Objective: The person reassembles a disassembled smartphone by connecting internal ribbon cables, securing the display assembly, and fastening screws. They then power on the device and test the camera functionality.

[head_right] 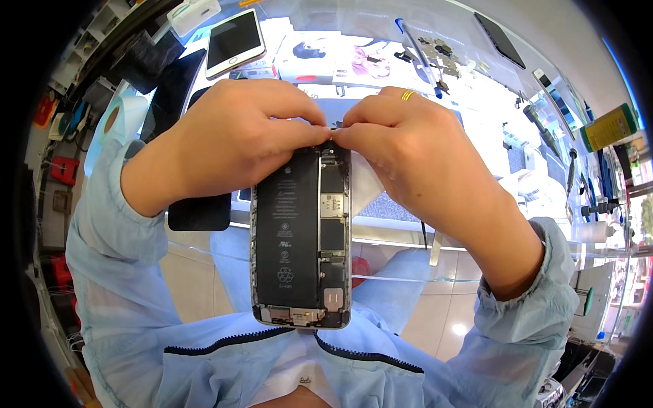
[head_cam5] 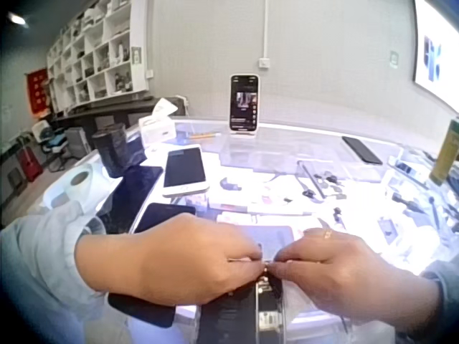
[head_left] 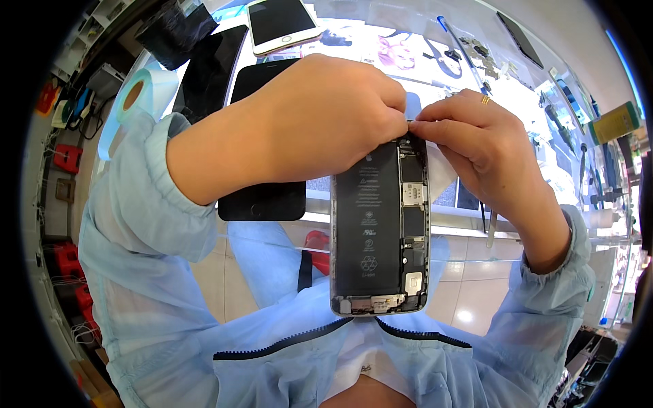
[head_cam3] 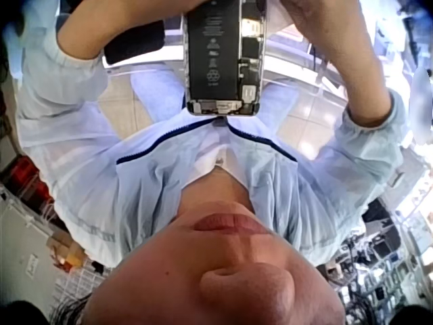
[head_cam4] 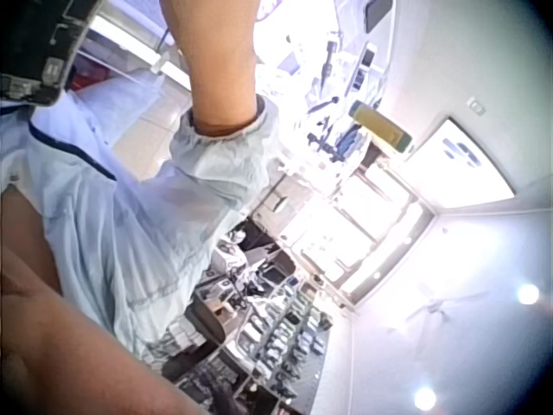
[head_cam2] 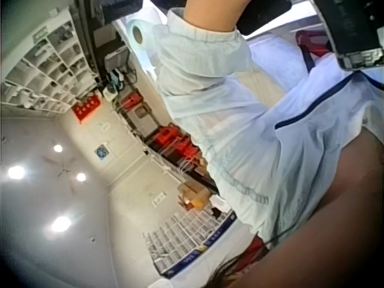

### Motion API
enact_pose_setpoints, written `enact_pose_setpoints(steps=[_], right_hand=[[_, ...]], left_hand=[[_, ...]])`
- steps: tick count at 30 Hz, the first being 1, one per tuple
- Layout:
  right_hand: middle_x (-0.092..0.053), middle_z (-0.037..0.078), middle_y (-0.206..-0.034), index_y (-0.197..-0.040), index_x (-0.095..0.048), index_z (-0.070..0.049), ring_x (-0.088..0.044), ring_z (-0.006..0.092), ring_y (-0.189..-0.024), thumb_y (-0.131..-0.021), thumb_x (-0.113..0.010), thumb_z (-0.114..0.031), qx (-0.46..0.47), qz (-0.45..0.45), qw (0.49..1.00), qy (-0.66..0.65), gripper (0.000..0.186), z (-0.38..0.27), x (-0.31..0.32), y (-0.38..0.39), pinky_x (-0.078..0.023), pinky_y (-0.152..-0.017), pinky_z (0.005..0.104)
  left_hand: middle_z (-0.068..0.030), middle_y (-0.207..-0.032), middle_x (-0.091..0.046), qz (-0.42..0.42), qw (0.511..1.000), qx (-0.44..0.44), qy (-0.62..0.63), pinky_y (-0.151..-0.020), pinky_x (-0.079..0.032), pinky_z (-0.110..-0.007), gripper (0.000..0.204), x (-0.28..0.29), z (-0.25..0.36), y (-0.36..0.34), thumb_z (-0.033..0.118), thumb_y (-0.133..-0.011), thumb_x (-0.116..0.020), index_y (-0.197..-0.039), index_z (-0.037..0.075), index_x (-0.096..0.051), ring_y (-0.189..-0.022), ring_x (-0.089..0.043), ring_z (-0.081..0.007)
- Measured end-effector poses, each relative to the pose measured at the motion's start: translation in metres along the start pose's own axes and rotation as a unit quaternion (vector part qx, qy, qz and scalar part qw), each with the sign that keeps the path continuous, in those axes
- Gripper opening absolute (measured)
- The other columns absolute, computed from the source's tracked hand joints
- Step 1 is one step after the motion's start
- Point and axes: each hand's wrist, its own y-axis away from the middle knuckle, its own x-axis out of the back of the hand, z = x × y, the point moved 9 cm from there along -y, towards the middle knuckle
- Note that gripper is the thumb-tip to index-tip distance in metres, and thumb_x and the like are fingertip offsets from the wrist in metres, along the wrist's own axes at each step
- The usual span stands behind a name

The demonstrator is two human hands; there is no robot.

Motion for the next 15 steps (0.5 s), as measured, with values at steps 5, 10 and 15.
enact_pose_setpoints(steps=[5,10,15], right_hand=[[-0.064,0.01,-0.088,-0.088,-0.067,-0.003,-0.062,0.025,-0.078,-0.065,-0.064,0.009,-0.014,0.001,1.0,-0.023,0.026,0.003,0.0,0.0,-0.05,-0.065,0.0308],[-0.064,0.008,-0.083,-0.083,-0.067,-0.004,-0.061,0.024,-0.074,-0.063,-0.064,0.008,-0.014,0.056,0.998,-0.014,0.024,0.005,0.019,-0.003,-0.05,-0.062,0.0312],[-0.062,0.008,-0.081,-0.08,-0.068,-0.004,-0.06,0.0233,-0.069,-0.062,-0.065,0.008,-0.007,0.007,0.999,-0.042,0.022,0.0,0.007,0.0,-0.048,-0.057,0.0302]], left_hand=[[-0.0041,-0.089,-0.063,-0.007,1.0,-0.02,-0.019,-0.066,-0.05,-0.032,0.019,0.0,0.0,0.0,0.005,-0.07,-0.061,-0.089,0.006,-0.065,-0.08,-0.062,-0.0223],[-0.0038,-0.091,-0.063,-0.033,0.999,-0.01,-0.016,-0.067,-0.05,-0.032,0.02,-0.001,0.002,0.0,0.005,-0.071,-0.061,-0.091,0.007,-0.066,-0.08,-0.062,-0.0223],[-0.0037,-0.092,-0.062,-0.035,0.999,0.0,-0.022,-0.068,-0.05,-0.033,0.022,-0.002,0.001,0.004,0.006,-0.072,-0.061,-0.092,0.007,-0.066,-0.08,-0.062,-0.0228]])
